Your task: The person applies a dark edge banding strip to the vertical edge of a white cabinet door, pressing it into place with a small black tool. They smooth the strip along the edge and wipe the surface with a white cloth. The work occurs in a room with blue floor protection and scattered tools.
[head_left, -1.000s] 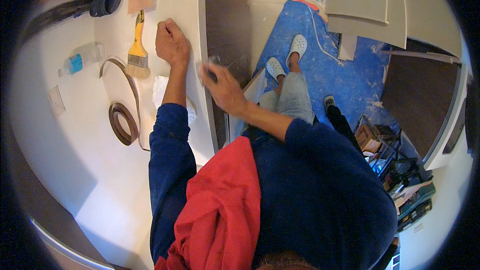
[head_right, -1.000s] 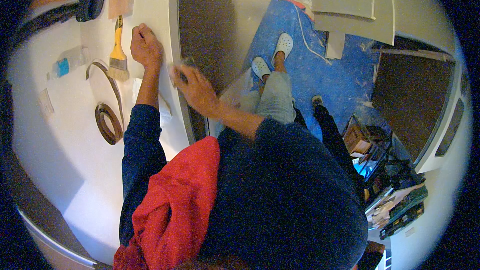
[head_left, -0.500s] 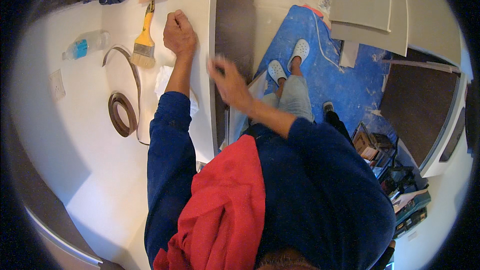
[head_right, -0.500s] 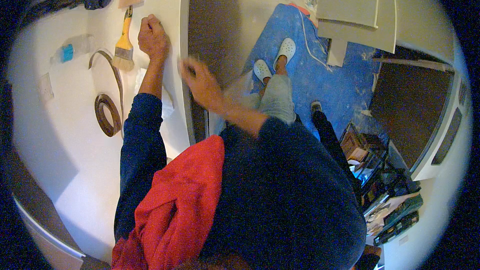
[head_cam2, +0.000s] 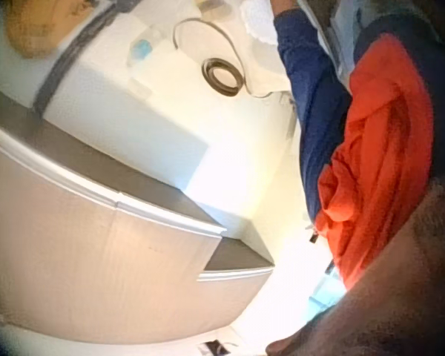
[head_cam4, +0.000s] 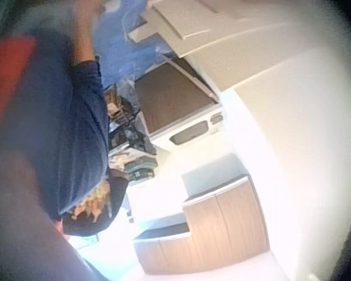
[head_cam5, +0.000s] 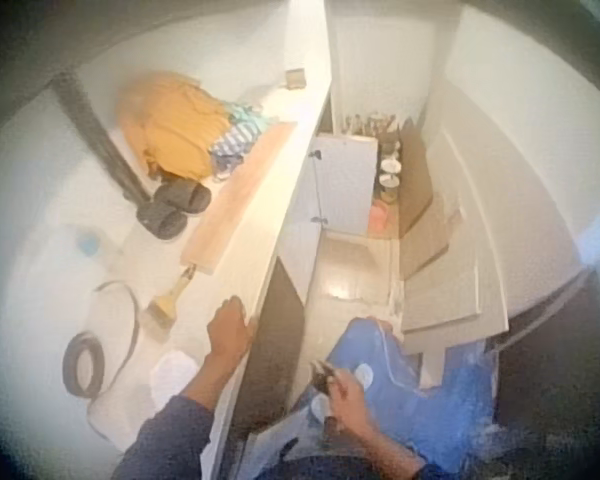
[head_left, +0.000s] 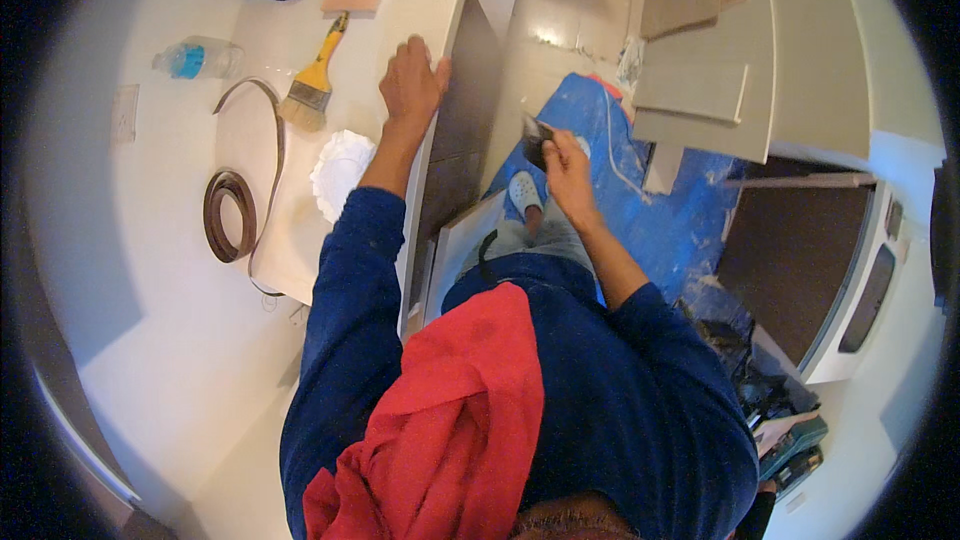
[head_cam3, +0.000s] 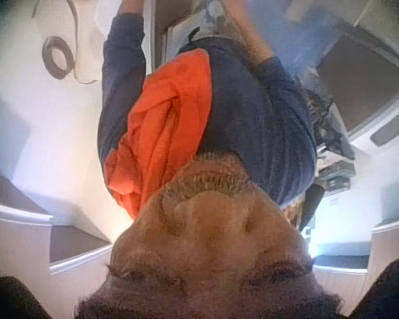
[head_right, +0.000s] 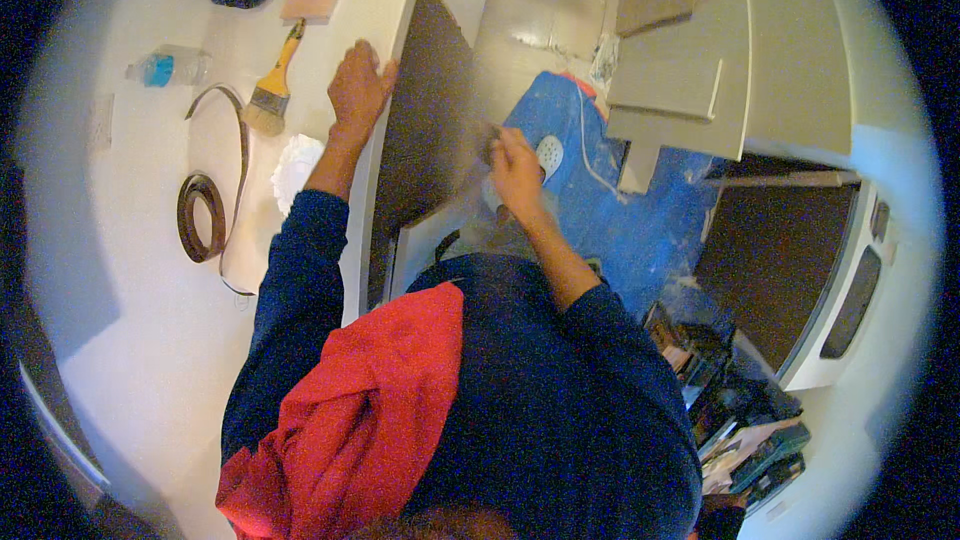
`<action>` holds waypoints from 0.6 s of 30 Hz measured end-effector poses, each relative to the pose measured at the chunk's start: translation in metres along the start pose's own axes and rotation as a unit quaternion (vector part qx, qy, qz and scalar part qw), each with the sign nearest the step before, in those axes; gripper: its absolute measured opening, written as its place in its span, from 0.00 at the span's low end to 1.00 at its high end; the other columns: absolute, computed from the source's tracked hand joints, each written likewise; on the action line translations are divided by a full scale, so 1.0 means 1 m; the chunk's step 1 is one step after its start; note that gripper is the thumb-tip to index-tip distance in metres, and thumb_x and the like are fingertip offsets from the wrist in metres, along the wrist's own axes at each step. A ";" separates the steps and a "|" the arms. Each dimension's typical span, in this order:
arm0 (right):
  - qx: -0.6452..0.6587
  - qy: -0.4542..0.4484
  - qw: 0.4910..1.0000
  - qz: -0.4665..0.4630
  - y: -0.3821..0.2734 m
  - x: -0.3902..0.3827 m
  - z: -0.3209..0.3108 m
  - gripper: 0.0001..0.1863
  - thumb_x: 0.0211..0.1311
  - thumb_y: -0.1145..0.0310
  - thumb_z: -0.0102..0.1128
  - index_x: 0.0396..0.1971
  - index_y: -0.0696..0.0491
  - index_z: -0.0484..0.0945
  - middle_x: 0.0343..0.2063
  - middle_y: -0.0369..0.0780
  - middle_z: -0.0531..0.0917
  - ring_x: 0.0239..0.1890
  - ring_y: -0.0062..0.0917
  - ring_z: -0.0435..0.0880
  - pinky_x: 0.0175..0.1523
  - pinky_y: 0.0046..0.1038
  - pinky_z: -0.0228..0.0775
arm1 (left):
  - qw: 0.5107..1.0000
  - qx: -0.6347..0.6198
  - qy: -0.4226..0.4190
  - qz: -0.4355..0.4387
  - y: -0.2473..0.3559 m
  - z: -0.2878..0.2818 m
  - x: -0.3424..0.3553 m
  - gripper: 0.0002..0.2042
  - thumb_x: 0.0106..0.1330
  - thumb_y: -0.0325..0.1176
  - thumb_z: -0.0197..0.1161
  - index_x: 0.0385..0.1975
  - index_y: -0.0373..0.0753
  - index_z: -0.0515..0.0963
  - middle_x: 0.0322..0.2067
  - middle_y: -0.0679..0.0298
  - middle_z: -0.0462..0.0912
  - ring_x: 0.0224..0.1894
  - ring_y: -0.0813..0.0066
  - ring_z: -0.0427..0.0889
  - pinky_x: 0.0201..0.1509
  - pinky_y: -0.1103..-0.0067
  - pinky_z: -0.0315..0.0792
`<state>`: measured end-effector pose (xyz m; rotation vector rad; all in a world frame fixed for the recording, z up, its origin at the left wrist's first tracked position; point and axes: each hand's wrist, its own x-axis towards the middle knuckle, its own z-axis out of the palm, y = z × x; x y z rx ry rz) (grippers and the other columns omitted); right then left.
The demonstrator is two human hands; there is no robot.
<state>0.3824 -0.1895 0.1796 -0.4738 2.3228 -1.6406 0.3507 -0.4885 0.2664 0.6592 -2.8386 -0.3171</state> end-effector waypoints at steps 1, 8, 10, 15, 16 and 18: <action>0.031 0.034 0.999 0.006 0.010 0.004 -0.010 0.16 0.80 0.69 0.54 0.58 0.60 0.82 0.44 0.42 0.84 0.43 0.28 0.81 0.52 0.30 0.74 | 1.000 -0.008 0.001 0.004 -0.005 -0.005 -0.014 0.20 0.68 0.49 0.70 0.43 0.40 0.73 0.38 0.52 0.81 0.43 0.46 0.84 0.44 0.53 0.78; -0.010 0.016 0.995 0.099 0.077 0.029 -0.082 0.11 0.78 0.66 0.57 0.46 0.59 0.81 0.33 0.35 0.80 0.38 0.21 0.75 0.47 0.28 0.70 | 1.000 -0.009 -0.021 0.001 -0.026 -0.039 -0.120 0.19 0.68 0.40 0.71 0.49 0.38 0.72 0.44 0.50 0.79 0.46 0.45 0.82 0.46 0.55 0.78; -0.002 0.038 0.990 0.133 0.096 0.039 -0.102 0.12 0.76 0.64 0.58 0.37 0.60 0.76 0.32 0.40 0.78 0.37 0.26 0.74 0.46 0.31 0.70 | 0.999 -0.014 -0.038 -0.001 -0.029 -0.052 -0.151 0.19 0.66 0.38 0.72 0.49 0.38 0.72 0.44 0.49 0.78 0.45 0.44 0.81 0.45 0.55 0.77; -0.058 0.041 0.986 0.149 0.140 0.054 -0.169 0.16 0.76 0.66 0.56 0.50 0.62 0.83 0.41 0.45 0.87 0.45 0.32 0.84 0.55 0.35 0.75 | 0.996 -0.026 -0.082 -0.003 -0.034 -0.081 -0.196 0.17 0.64 0.35 0.73 0.46 0.38 0.73 0.41 0.50 0.76 0.44 0.45 0.81 0.44 0.56 0.76; -0.019 0.021 0.981 0.192 0.147 0.055 -0.184 0.16 0.75 0.66 0.57 0.51 0.62 0.84 0.41 0.45 0.88 0.44 0.34 0.84 0.55 0.36 0.76 | 0.997 -0.029 -0.075 0.006 -0.036 -0.084 -0.195 0.17 0.64 0.35 0.73 0.46 0.38 0.73 0.41 0.50 0.76 0.43 0.45 0.81 0.44 0.56 0.76; -0.104 0.037 0.973 0.202 0.162 0.059 -0.212 0.15 0.75 0.67 0.57 0.48 0.63 0.84 0.40 0.44 0.88 0.42 0.34 0.84 0.54 0.38 0.76 | 0.996 -0.047 -0.078 0.018 -0.036 -0.082 -0.184 0.16 0.65 0.36 0.72 0.45 0.38 0.73 0.41 0.51 0.75 0.43 0.46 0.81 0.44 0.56 0.76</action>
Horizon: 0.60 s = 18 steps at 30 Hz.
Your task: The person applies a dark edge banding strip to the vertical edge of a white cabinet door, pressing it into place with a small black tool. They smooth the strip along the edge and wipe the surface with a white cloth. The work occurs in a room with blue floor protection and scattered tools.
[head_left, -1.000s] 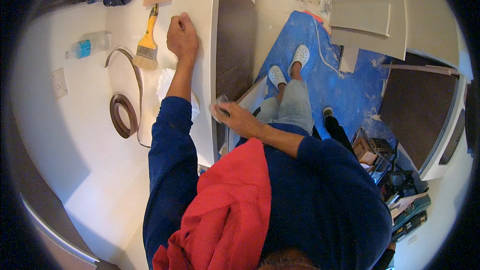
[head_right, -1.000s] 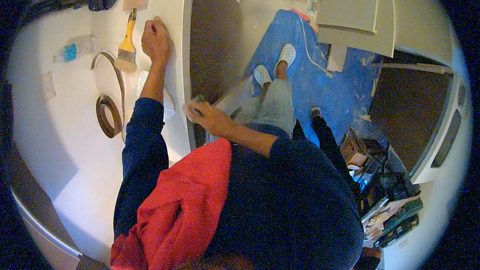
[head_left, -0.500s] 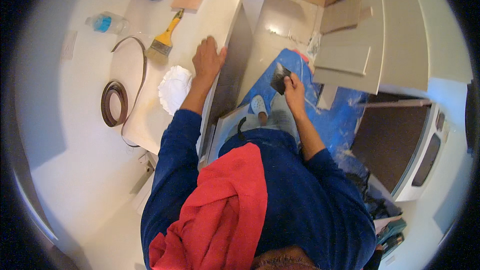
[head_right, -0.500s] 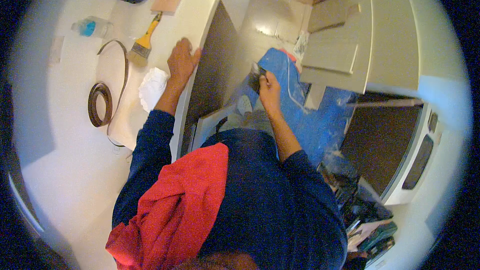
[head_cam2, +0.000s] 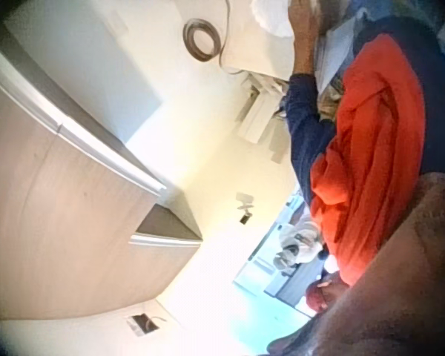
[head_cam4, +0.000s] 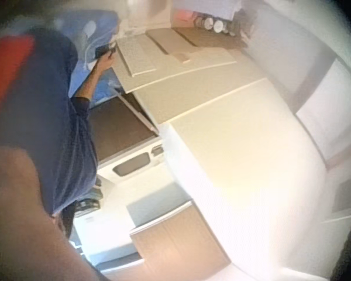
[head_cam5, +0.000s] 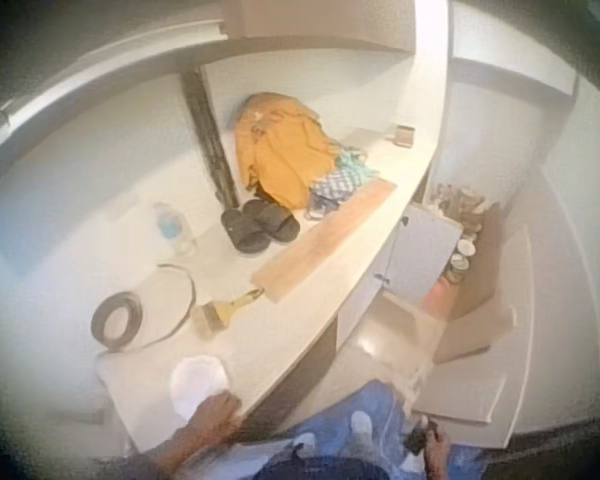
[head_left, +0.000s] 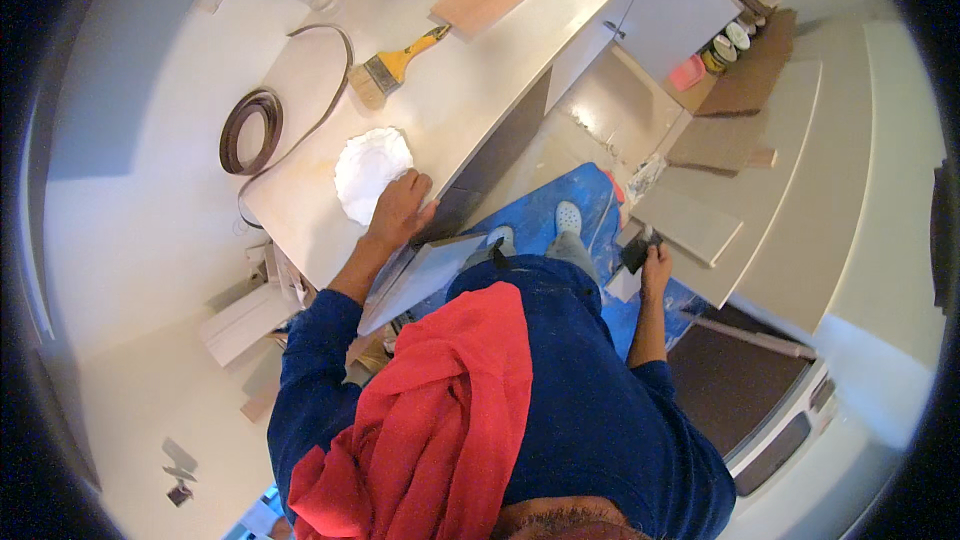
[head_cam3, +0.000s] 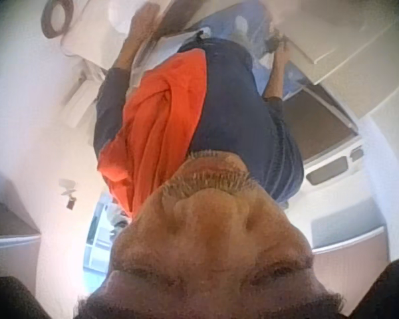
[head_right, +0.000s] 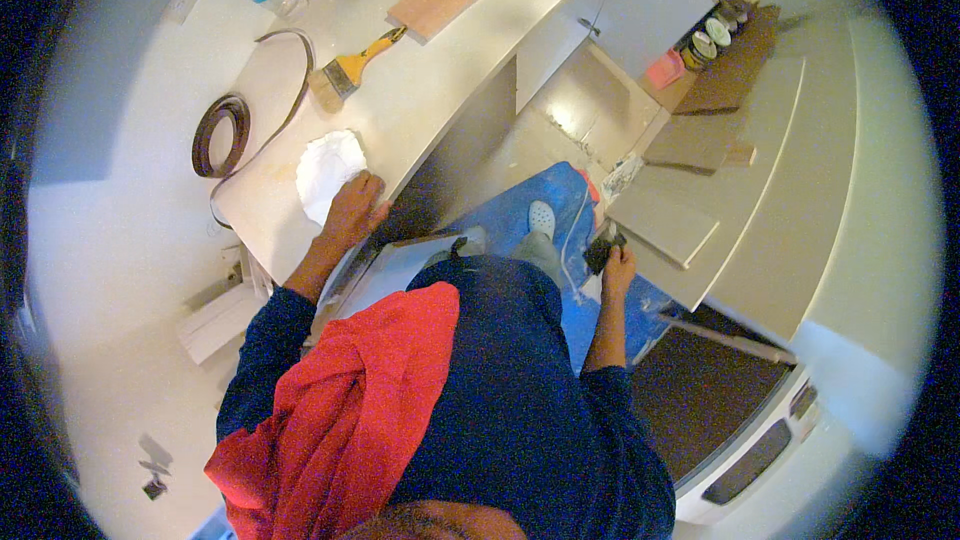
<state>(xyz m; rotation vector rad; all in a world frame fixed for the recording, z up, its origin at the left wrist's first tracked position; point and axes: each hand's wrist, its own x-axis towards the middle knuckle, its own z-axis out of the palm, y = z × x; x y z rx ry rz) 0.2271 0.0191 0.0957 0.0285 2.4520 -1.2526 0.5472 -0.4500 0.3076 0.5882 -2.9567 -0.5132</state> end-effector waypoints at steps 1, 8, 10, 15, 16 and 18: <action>0.022 0.001 0.998 -0.057 0.007 0.006 -0.010 0.11 0.75 0.67 0.56 0.43 0.60 0.81 0.36 0.40 0.83 0.39 0.29 0.79 0.49 0.35 0.72 | 0.999 -0.012 0.030 0.002 0.002 0.004 0.010 0.16 0.66 0.37 0.72 0.44 0.37 0.73 0.40 0.51 0.76 0.42 0.46 0.81 0.44 0.56 0.76; -0.022 -0.004 0.995 -0.092 0.019 0.063 -0.071 0.12 0.72 0.68 0.54 0.27 0.53 0.67 0.25 0.29 0.67 0.30 0.19 0.65 0.36 0.30 0.60 | 0.988 -0.081 0.070 -0.111 0.016 0.040 0.130 0.19 0.65 0.47 0.73 0.38 0.41 0.73 0.37 0.54 0.78 0.41 0.48 0.82 0.43 0.58 0.76; 0.008 -0.020 0.996 -0.083 0.013 0.083 -0.084 0.11 0.71 0.69 0.54 0.26 0.53 0.69 0.24 0.29 0.66 0.30 0.18 0.65 0.35 0.29 0.58 | 0.983 -0.084 0.088 -0.136 0.023 0.046 0.162 0.20 0.63 0.49 0.74 0.36 0.42 0.73 0.35 0.55 0.78 0.40 0.50 0.82 0.42 0.59 0.76; -0.071 -0.054 0.993 -0.076 -0.013 0.124 -0.100 0.20 0.74 0.66 0.55 0.53 0.68 0.82 0.43 0.50 0.88 0.44 0.34 0.85 0.55 0.37 0.76 | 0.977 -0.046 0.111 -0.177 0.044 0.053 0.223 0.18 0.60 0.49 0.73 0.32 0.43 0.73 0.32 0.56 0.79 0.38 0.51 0.82 0.42 0.60 0.76; -0.080 -0.061 0.993 -0.058 -0.021 0.130 -0.101 0.19 0.74 0.66 0.55 0.52 0.67 0.82 0.41 0.49 0.88 0.43 0.33 0.84 0.53 0.36 0.76 | 0.974 -0.042 0.111 -0.192 0.048 0.054 0.232 0.19 0.61 0.50 0.74 0.33 0.42 0.75 0.35 0.55 0.80 0.41 0.50 0.83 0.45 0.59 0.77; -0.050 -0.118 0.985 -0.114 -0.037 0.140 -0.101 0.17 0.75 0.67 0.55 0.50 0.67 0.82 0.37 0.46 0.87 0.39 0.30 0.83 0.49 0.35 0.76 | 0.967 -0.030 0.089 -0.239 0.053 0.056 0.237 0.21 0.61 0.53 0.75 0.35 0.42 0.78 0.40 0.54 0.83 0.47 0.49 0.84 0.51 0.58 0.78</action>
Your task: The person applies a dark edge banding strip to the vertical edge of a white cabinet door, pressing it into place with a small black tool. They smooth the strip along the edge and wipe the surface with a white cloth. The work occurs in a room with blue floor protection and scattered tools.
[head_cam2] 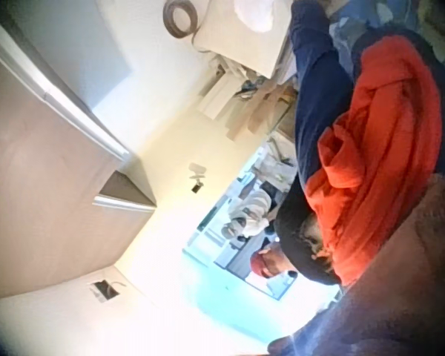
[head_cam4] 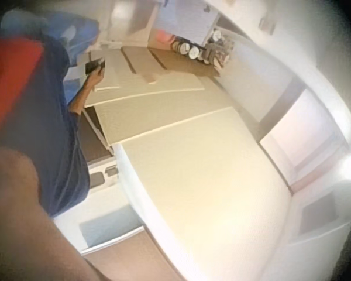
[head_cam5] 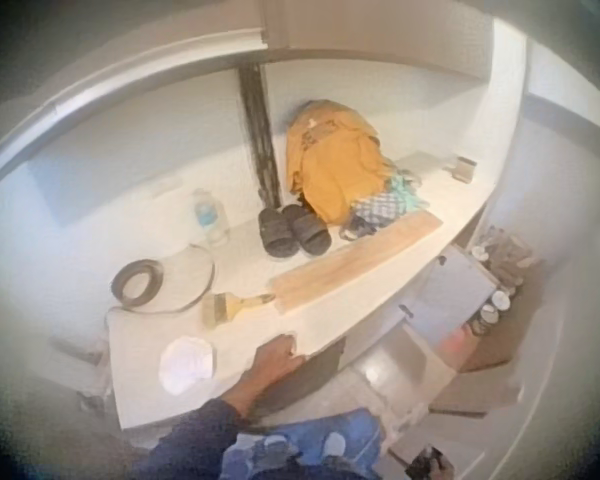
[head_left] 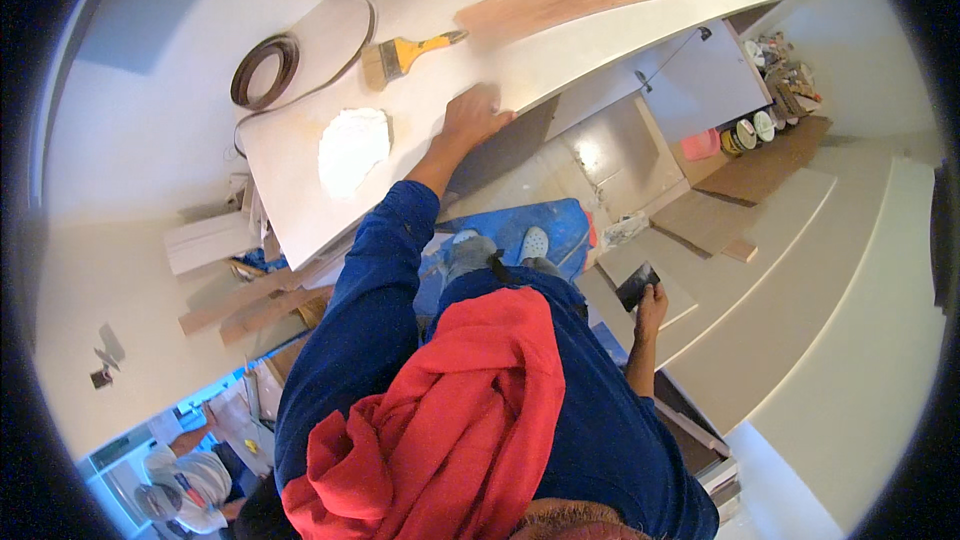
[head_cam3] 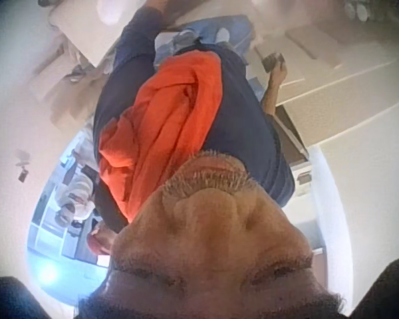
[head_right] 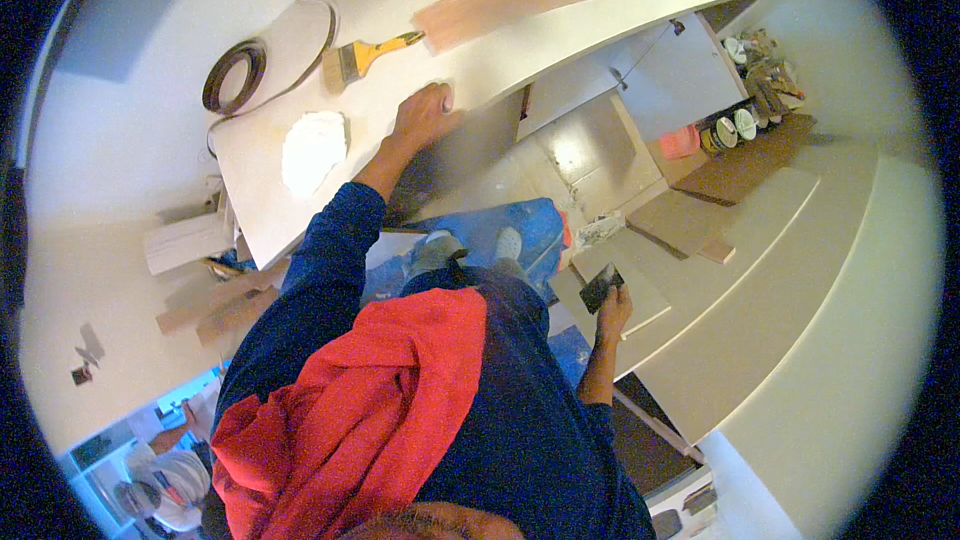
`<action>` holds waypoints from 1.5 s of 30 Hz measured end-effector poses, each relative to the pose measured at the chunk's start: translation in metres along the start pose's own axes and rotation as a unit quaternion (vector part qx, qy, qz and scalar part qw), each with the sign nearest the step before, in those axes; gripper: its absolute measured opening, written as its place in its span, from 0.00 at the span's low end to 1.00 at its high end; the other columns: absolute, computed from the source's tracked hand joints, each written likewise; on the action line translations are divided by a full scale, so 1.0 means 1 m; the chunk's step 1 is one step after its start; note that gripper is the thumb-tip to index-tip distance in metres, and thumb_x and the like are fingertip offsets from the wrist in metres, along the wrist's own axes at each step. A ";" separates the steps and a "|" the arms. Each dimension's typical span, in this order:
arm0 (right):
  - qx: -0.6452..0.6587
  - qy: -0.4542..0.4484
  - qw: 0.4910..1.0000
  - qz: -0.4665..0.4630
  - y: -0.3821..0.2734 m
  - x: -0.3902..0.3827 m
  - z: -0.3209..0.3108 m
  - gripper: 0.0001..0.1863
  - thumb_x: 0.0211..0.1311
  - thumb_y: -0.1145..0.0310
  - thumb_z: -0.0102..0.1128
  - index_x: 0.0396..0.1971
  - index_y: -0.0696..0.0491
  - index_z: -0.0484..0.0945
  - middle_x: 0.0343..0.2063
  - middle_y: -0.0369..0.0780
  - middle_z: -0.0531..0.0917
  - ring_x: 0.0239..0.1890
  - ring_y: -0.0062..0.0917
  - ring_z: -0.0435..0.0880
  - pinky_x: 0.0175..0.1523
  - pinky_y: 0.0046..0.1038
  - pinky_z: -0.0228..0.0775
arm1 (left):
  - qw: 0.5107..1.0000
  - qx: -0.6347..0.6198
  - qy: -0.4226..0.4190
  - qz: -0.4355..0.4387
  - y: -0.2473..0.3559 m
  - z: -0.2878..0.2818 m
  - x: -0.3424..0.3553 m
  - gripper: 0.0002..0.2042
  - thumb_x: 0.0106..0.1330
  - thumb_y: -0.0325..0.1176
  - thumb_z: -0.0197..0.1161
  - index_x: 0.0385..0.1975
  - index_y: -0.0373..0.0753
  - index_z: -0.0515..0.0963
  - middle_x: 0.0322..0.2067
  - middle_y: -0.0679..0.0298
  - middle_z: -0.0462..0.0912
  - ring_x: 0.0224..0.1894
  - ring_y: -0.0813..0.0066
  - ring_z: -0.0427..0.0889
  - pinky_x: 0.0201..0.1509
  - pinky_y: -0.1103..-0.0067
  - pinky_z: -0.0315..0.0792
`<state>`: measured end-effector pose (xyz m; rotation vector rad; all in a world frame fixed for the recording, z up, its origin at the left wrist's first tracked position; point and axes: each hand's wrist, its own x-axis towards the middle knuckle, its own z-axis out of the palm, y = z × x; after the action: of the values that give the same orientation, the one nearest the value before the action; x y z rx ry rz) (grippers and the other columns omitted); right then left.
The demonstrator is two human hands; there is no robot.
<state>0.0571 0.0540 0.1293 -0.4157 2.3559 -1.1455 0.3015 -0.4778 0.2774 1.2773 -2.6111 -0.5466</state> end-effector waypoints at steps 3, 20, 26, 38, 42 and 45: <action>0.039 -0.026 0.998 -0.046 -0.023 0.018 0.001 0.10 0.75 0.68 0.53 0.37 0.60 0.78 0.29 0.35 0.77 0.33 0.22 0.73 0.41 0.31 0.67 | 1.000 -0.015 0.012 0.003 -0.007 -0.005 -0.017 0.21 0.63 0.53 0.75 0.37 0.41 0.78 0.41 0.53 0.83 0.49 0.49 0.84 0.52 0.58 0.78; -0.013 -0.267 0.941 -0.209 -0.085 0.117 0.062 0.25 0.78 0.57 0.57 0.59 0.64 0.81 0.52 0.49 0.88 0.53 0.37 0.83 0.61 0.39 0.75 | 0.993 0.110 -0.034 -0.037 -0.131 -0.039 -0.193 0.30 0.70 0.41 0.66 0.68 0.34 0.72 0.59 0.45 0.81 0.61 0.44 0.82 0.68 0.55 0.75; -0.011 -0.372 0.911 -0.177 -0.084 0.140 0.073 0.30 0.73 0.53 0.59 0.62 0.64 0.77 0.58 0.51 0.84 0.57 0.42 0.81 0.66 0.42 0.73 | 0.991 0.130 0.014 -0.030 -0.146 -0.069 -0.258 0.26 0.70 0.37 0.67 0.66 0.37 0.71 0.59 0.49 0.78 0.55 0.50 0.85 0.58 0.59 0.80; -0.131 -0.386 0.872 -0.272 -0.250 0.166 0.107 0.30 0.74 0.57 0.56 0.66 0.62 0.75 0.56 0.47 0.83 0.53 0.37 0.82 0.61 0.38 0.75 | 0.992 0.068 0.105 0.009 -0.169 -0.065 -0.272 0.15 0.71 0.41 0.63 0.48 0.39 0.71 0.50 0.53 0.76 0.53 0.53 0.82 0.54 0.58 0.78; -0.014 -0.385 0.875 -0.294 -0.316 0.176 0.147 0.27 0.69 0.58 0.58 0.61 0.59 0.77 0.58 0.49 0.79 0.59 0.37 0.77 0.65 0.41 0.71 | 0.986 0.131 0.108 -0.006 -0.163 -0.056 -0.270 0.15 0.68 0.40 0.64 0.48 0.41 0.74 0.50 0.57 0.78 0.52 0.58 0.82 0.54 0.62 0.78; -0.016 -0.403 0.880 -0.251 -0.351 0.177 0.181 0.28 0.69 0.57 0.57 0.63 0.60 0.76 0.58 0.48 0.79 0.59 0.38 0.77 0.65 0.42 0.70 | 0.982 0.148 0.120 -0.018 -0.169 -0.045 -0.275 0.17 0.68 0.41 0.67 0.51 0.40 0.74 0.51 0.56 0.78 0.53 0.57 0.82 0.55 0.61 0.76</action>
<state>0.0284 -0.3570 0.2612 -1.2904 1.5543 -0.8754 0.6065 -0.3669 0.2491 1.3773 -2.5324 -0.0024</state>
